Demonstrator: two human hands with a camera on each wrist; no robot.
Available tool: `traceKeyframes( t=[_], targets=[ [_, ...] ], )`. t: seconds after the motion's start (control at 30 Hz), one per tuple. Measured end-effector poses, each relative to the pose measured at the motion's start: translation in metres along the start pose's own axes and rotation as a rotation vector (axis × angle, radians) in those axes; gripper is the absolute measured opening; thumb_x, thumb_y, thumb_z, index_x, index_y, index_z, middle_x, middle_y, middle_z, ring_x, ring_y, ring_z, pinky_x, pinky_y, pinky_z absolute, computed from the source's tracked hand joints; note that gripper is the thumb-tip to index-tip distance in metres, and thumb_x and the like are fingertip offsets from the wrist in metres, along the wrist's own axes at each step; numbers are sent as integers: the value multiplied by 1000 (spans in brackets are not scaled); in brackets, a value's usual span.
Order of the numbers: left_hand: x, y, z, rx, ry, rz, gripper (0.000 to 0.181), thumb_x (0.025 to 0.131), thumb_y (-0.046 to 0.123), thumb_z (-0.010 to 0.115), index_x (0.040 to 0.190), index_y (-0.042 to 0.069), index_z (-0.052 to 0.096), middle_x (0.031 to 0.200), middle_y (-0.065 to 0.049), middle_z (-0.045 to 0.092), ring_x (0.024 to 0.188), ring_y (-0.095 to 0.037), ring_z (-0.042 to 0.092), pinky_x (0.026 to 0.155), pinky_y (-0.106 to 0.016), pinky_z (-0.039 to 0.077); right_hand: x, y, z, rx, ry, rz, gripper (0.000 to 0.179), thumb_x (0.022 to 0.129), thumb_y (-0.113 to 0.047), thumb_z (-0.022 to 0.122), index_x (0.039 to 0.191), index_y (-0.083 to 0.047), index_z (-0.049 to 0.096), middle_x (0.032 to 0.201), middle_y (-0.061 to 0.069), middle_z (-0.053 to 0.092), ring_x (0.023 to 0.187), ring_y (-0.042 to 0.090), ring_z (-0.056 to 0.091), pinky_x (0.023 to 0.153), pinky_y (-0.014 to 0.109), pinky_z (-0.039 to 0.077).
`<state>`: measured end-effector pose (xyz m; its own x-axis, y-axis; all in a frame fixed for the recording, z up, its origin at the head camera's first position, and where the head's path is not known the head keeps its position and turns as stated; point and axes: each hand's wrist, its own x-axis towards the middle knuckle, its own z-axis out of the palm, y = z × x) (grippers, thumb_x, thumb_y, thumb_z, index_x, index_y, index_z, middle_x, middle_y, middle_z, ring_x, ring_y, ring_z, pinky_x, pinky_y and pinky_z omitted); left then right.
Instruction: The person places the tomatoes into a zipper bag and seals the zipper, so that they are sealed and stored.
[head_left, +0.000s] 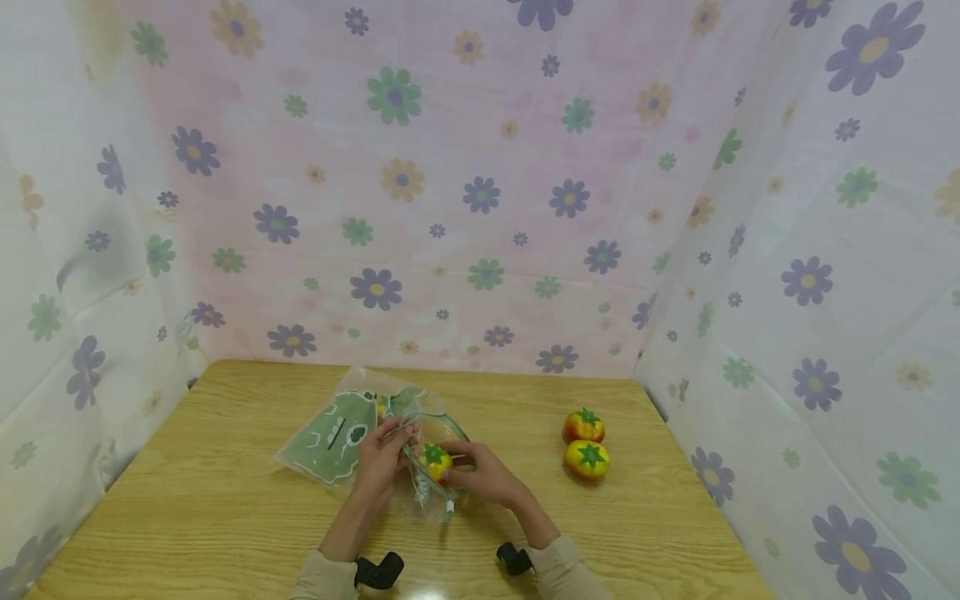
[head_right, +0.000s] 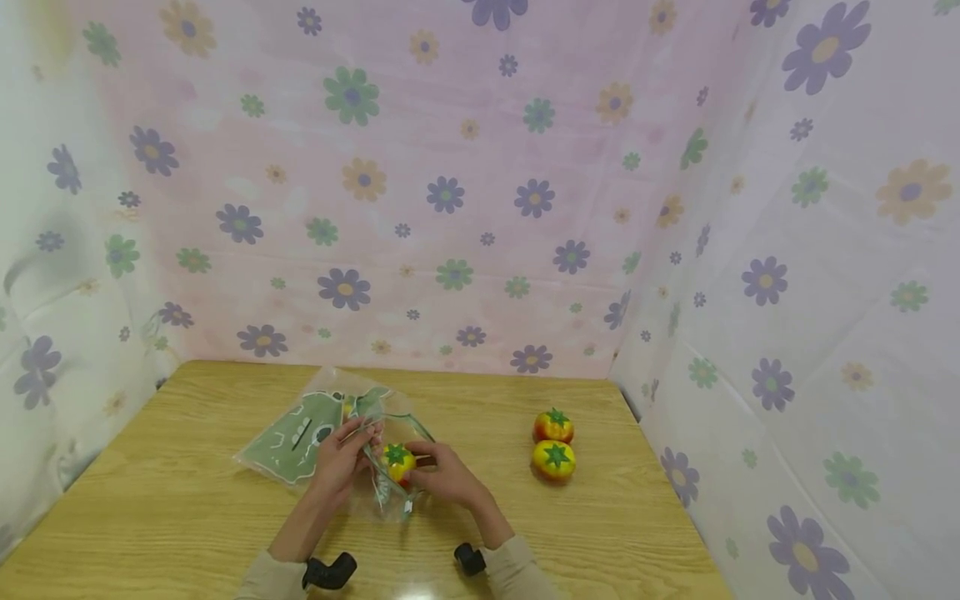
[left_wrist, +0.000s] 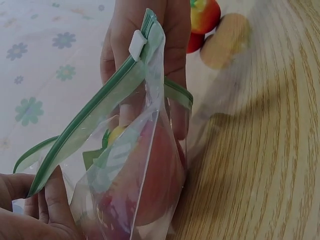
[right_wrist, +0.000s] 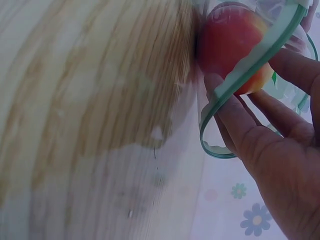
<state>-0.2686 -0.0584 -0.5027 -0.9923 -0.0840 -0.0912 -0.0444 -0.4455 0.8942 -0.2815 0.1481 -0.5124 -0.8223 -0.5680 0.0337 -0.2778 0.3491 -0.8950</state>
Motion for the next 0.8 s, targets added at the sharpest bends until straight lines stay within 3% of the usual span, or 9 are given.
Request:
traceKeyframes(
  t=[0.23, 0.5, 0.8],
  targets=[
    [0, 0, -1, 16, -10, 24, 43, 101, 5, 63, 138, -11, 47, 95, 3, 74, 73, -4, 66, 58, -16, 54, 3, -4, 4, 19, 12, 1, 48, 100, -13, 62, 145, -1, 52, 146, 19, 54, 126, 39, 58, 94, 35, 59],
    [3, 0, 1, -1, -46, 0, 48, 102, 5, 62, 142, -9, 42, 98, 5, 74, 77, -3, 68, 68, -17, 60, 9, -6, 9, 1, 53, -6, 49, 99, -14, 63, 144, 3, 52, 144, 21, 55, 124, 40, 60, 92, 36, 61],
    [4, -1, 2, -31, -34, -4, 48, 101, 3, 61, 143, -11, 42, 97, 6, 75, 77, -3, 69, 71, -18, 61, 18, -8, 16, 33, 87, -21, 45, 98, -9, 63, 141, 4, 55, 142, 23, 57, 121, 42, 62, 93, 40, 61]
  ],
)
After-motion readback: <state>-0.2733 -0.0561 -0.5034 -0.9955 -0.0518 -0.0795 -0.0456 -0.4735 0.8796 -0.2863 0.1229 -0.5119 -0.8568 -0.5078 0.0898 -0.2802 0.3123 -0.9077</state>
